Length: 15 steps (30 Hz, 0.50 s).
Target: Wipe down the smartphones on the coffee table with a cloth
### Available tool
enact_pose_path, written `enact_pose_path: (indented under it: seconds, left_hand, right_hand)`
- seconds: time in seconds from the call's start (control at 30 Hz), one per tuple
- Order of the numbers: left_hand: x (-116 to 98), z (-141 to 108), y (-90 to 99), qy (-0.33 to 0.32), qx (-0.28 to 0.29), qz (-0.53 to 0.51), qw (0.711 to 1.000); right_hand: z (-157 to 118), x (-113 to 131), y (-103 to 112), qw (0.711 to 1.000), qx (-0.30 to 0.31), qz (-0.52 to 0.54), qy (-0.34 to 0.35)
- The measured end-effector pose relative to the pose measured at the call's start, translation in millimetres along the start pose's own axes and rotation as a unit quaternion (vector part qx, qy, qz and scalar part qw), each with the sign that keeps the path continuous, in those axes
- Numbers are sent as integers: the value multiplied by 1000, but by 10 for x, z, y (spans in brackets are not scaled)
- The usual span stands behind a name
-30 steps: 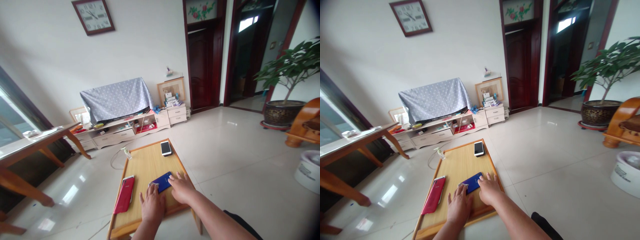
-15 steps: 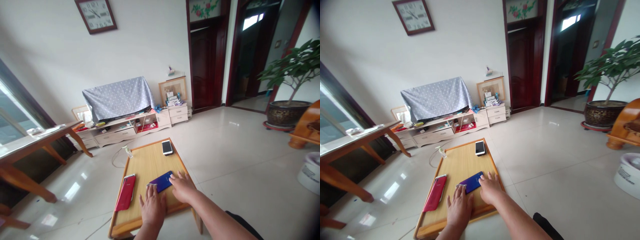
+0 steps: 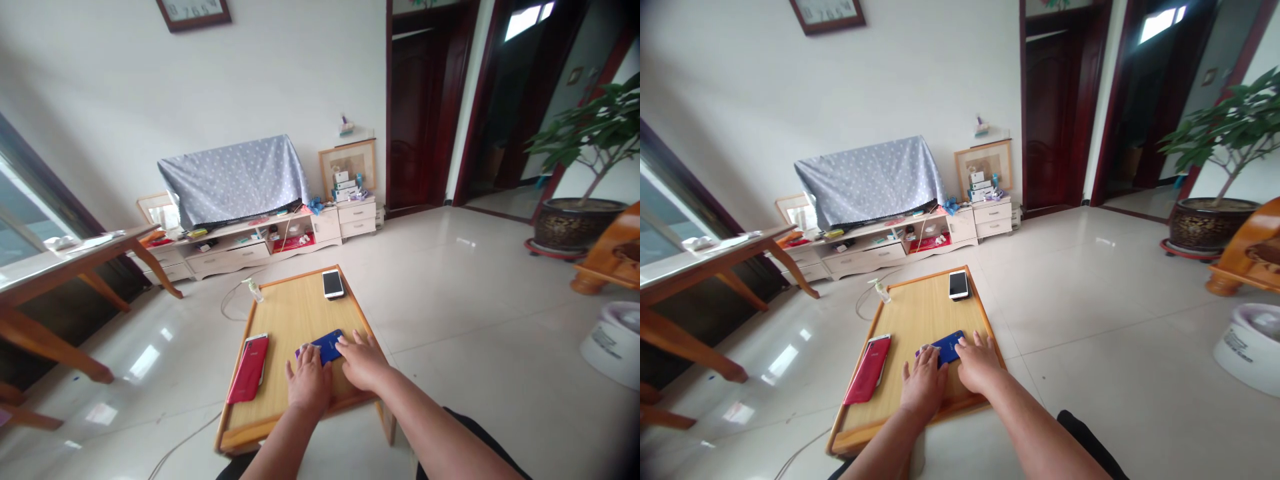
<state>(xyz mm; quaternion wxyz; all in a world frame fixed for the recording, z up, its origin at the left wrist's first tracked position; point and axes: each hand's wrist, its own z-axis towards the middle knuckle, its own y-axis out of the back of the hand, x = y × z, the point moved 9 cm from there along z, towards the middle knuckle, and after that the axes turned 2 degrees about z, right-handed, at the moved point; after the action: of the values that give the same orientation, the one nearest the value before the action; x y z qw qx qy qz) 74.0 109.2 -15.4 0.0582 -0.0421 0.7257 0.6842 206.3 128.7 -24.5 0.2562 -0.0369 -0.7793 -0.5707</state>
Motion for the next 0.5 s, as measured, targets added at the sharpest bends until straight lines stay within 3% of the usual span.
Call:
enact_pose_path:
  seconds: [0.1,0.17,0.33,0.5]
  left_hand:
    - [-289,37,-39,-90,30,-26,995]
    - [-359,94,-8,-103,39,-32,993]
    - [-140,206,153,-63,15,-25,998]
    - [42,4,165,-52,-15,-24,998]
  right_hand:
    - [23,-10,-1,1000,-3,4,-5]
    - [33,-16,0,1000,-3,1,-11]
    - [51,-21,-11,999,1,-25,-23]
    - [68,-13,-26,1000,-4,-22,-21]
